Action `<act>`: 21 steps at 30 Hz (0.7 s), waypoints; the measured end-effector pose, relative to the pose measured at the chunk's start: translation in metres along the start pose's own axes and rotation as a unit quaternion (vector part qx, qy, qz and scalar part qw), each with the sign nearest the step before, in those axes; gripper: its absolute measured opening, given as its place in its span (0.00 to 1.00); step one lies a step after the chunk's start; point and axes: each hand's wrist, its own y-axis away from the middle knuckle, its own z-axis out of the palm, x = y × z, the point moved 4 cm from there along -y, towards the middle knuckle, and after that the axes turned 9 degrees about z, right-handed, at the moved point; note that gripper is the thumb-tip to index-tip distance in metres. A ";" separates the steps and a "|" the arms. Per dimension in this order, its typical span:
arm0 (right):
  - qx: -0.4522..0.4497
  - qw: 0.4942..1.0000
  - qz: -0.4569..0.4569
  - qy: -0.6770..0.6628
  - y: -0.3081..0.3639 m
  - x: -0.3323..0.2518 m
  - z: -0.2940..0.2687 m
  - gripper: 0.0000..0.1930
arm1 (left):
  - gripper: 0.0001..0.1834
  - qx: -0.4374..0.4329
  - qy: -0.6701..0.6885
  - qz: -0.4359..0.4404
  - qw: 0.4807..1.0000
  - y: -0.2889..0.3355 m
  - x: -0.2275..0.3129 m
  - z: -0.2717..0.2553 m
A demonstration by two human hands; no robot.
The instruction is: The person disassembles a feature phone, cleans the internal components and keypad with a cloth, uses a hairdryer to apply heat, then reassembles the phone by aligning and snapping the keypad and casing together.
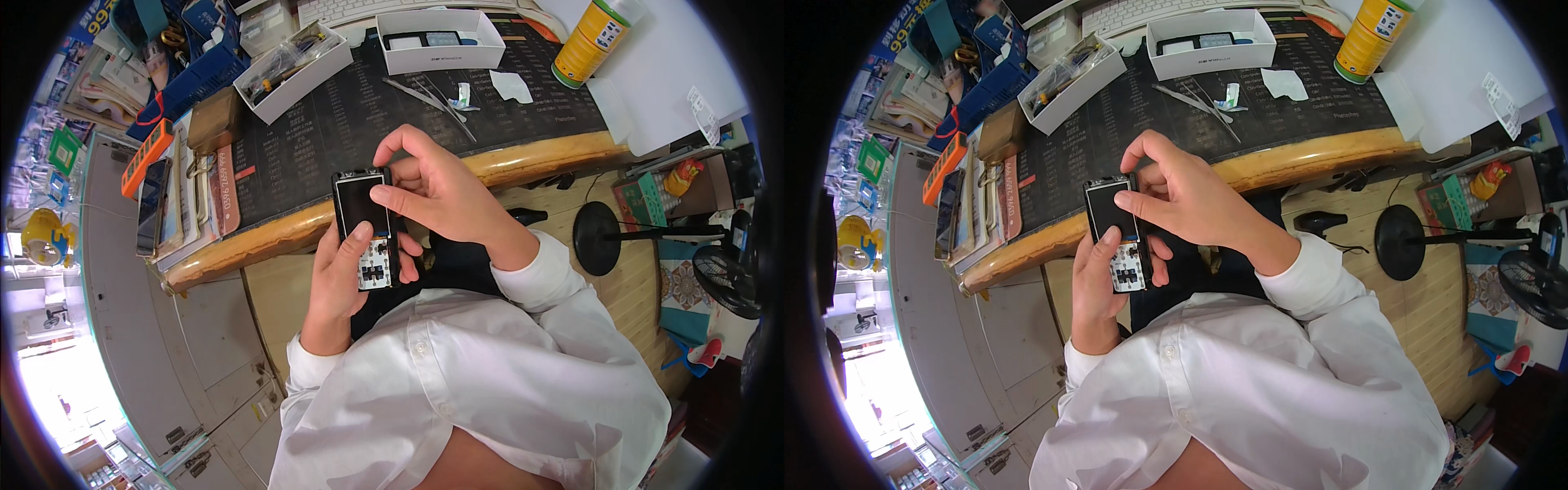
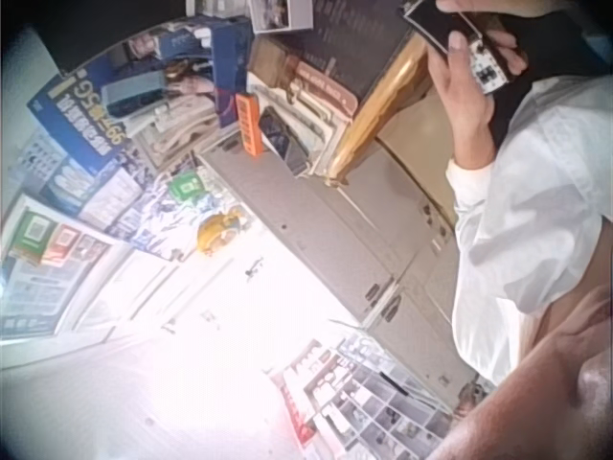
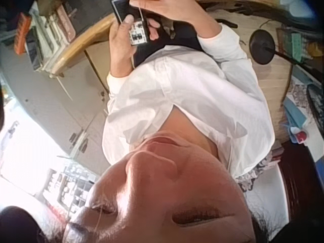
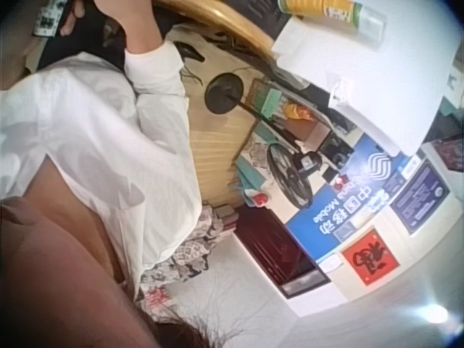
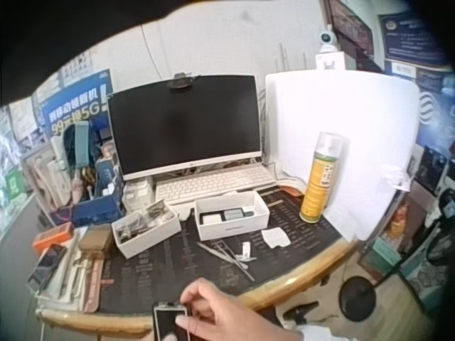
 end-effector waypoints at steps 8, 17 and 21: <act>0.079 0.983 0.013 0.166 -0.001 0.001 -0.005 0.16 | 0.19 0.027 -0.042 -0.016 0.999 -0.002 -0.014 -0.003; 0.457 0.739 -0.104 0.484 0.005 -0.006 -0.163 0.13 | 0.16 0.110 0.119 -0.074 0.984 -0.003 -0.029 -0.019; 0.417 0.731 -0.114 0.528 0.006 0.020 -0.191 0.10 | 0.21 0.110 0.130 -0.104 0.980 0.003 -0.034 -0.017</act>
